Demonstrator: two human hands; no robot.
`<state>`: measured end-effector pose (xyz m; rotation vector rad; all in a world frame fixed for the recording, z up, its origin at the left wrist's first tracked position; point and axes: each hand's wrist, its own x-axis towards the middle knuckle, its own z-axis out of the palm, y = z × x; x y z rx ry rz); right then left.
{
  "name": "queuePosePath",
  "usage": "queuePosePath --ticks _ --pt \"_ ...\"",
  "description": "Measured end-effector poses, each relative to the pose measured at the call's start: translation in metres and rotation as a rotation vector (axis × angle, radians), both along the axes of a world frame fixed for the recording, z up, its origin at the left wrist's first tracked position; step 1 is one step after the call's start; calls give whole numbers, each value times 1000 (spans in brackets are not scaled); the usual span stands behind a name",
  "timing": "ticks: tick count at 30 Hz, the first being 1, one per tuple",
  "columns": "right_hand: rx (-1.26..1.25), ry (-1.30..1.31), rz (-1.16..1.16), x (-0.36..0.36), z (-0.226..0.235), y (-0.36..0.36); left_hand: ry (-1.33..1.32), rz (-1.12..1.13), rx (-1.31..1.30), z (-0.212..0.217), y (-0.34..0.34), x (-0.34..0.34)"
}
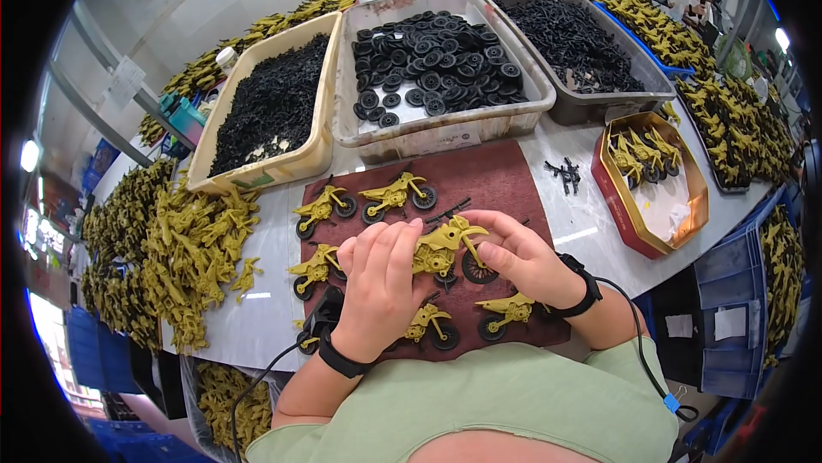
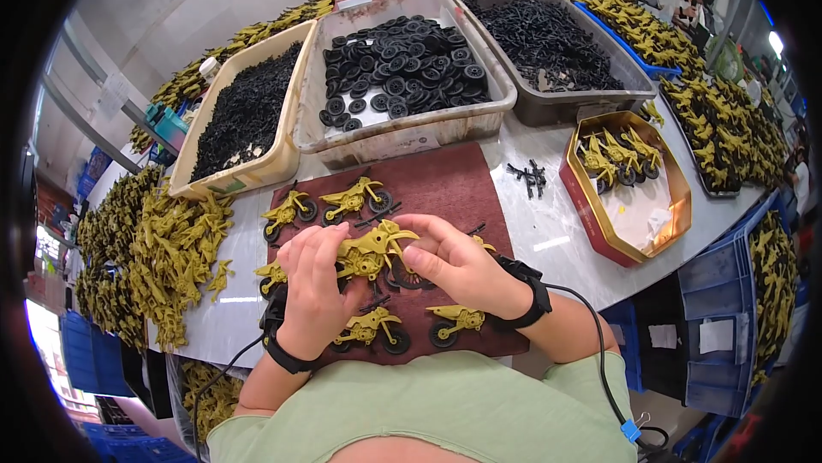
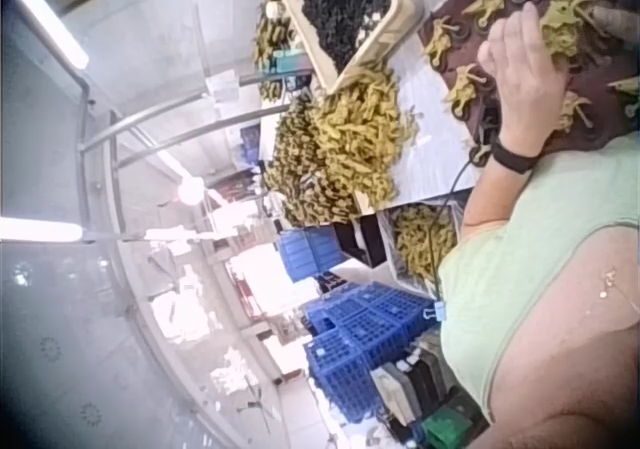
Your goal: Assembling plastic motorcycle toy components at a factory workbench.
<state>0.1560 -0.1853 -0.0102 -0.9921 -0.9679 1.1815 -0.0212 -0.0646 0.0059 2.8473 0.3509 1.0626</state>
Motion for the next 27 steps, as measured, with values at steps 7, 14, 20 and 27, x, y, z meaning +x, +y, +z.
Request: queuePosePath --ticks 7,14,20,27 --pt "-44 97 47 5 -7 -1 -44 104 4 -3 3 -4" --pt "28 -200 -140 -5 -4 -6 -15 73 -71 -3 2 -4" --pt "249 -708 -456 -9 -6 -5 15 -12 -183 -1 -7 5" --pt "478 -862 -463 -17 -7 -8 -108 -124 -266 -15 -9 11"
